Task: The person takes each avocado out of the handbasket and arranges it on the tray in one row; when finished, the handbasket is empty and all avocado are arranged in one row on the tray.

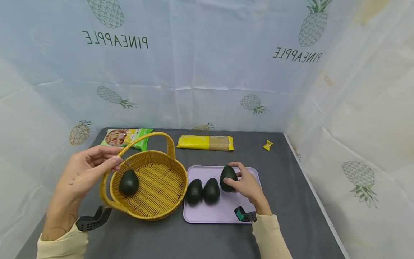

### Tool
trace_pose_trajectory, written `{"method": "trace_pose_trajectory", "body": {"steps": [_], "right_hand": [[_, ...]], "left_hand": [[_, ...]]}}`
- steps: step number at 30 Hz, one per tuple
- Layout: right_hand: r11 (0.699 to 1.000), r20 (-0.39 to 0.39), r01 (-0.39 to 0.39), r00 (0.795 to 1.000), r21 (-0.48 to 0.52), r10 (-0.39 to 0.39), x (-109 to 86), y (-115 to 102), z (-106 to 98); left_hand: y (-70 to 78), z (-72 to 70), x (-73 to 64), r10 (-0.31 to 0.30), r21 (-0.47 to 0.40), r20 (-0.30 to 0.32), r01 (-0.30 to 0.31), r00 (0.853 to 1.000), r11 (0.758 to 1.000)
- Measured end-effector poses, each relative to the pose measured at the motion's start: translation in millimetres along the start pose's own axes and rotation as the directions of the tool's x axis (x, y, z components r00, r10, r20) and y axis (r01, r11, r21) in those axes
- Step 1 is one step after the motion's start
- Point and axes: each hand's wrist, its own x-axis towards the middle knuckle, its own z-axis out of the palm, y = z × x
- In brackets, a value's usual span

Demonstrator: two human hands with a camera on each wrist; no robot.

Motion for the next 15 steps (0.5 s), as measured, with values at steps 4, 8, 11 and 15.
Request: {"method": "trace_pose_trajectory", "body": {"steps": [4, 8, 11, 15], "right_hand": [[0.999, -0.008, -0.033, 0.999, 0.002, 0.033, -0.9, 15, 3], [0.996, -0.030, -0.077, 0.997, -0.052, 0.076, -2.3, 23, 8], [0.991, -0.027, -0.099, 0.995, -0.094, 0.097, -3.5, 27, 12], [0.988, -0.016, -0.107, 0.994, -0.116, 0.105, -5.3, 28, 17]], "left_hand": [[0.5, -0.5, 0.1, -0.004, -0.002, -0.002, 0.004, 1.000, 1.000], [0.7, -0.7, 0.1, -0.002, -0.006, -0.002, 0.002, 1.000, 1.000], [0.7, -0.6, -0.3, -0.003, -0.008, -0.002, 0.003, 1.000, 1.000], [0.5, -0.1, -0.7, -0.004, -0.014, -0.003, 0.004, 1.000, 1.000]]}}
